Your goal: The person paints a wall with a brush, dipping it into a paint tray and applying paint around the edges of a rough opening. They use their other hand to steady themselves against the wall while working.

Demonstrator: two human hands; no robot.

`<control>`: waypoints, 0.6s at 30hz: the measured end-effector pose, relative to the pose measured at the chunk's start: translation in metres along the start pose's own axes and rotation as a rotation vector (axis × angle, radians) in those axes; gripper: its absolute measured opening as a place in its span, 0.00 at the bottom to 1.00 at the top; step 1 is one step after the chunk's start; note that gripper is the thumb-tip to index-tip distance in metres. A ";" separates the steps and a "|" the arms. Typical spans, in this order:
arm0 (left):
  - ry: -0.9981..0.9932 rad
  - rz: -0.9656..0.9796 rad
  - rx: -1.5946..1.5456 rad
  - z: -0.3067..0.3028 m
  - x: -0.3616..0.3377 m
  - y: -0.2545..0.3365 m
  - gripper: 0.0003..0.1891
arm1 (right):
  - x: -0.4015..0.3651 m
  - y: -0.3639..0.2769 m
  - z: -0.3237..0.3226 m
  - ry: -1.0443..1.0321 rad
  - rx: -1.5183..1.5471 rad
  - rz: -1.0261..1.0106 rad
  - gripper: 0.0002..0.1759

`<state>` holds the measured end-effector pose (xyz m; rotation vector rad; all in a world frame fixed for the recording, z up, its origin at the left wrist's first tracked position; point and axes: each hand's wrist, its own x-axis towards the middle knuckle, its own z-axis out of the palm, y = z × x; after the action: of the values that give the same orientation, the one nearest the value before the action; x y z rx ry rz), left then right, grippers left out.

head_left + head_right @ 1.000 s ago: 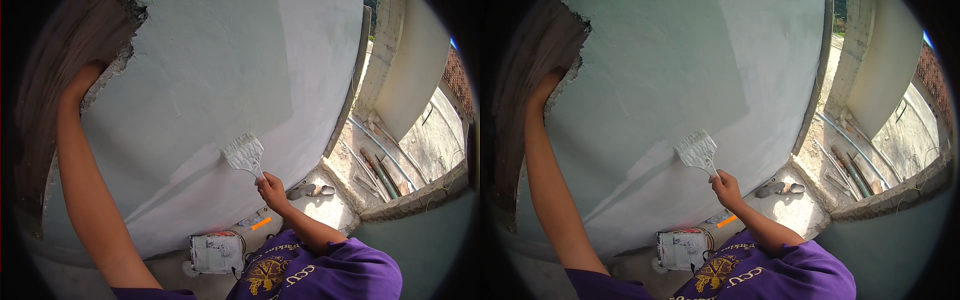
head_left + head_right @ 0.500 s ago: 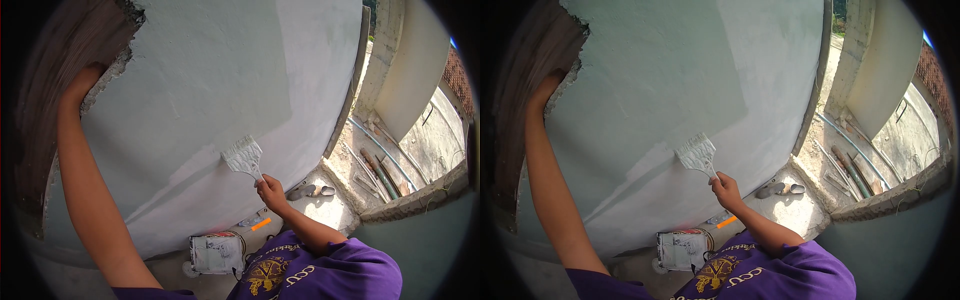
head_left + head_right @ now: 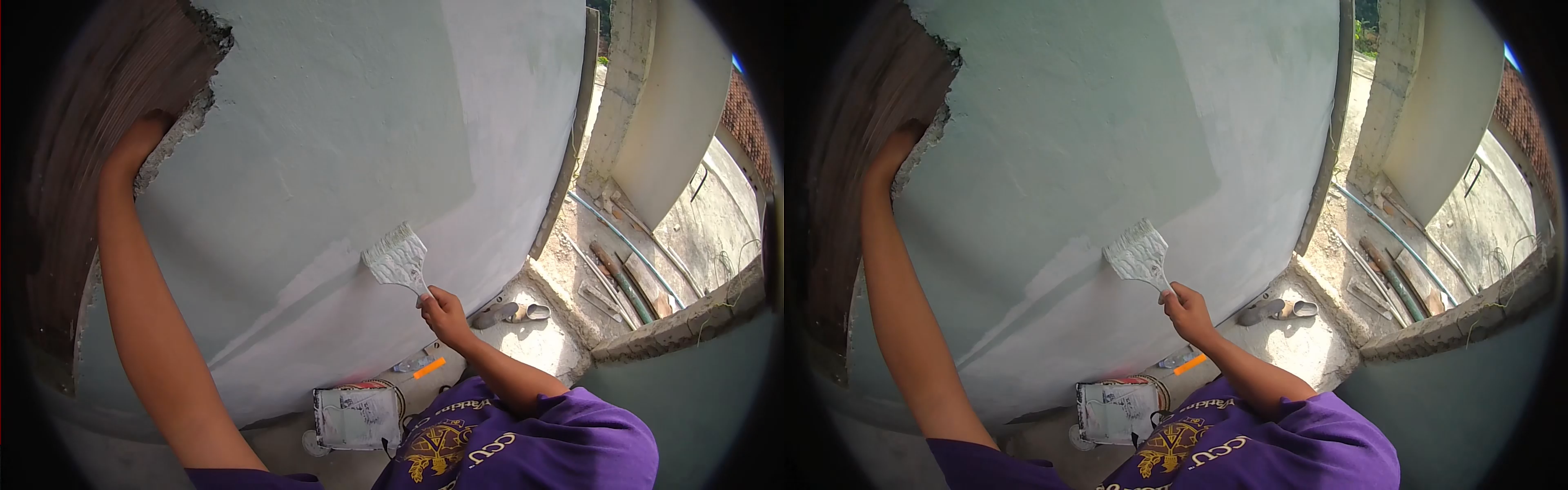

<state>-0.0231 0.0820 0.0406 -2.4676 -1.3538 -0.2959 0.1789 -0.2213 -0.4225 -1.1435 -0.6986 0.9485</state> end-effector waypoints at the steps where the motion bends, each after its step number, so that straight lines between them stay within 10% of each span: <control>1: -0.018 0.020 0.036 -0.001 -0.001 -0.001 0.22 | -0.001 0.000 0.001 -0.013 0.007 0.001 0.14; 18: 0.014 -0.040 0.003 -0.006 -0.011 0.016 0.20 | -0.003 0.006 0.001 0.034 -0.044 0.001 0.15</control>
<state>-0.0157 0.0636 0.0401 -2.4342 -1.3984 -0.3198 0.1749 -0.2221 -0.4280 -1.1965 -0.6947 0.9165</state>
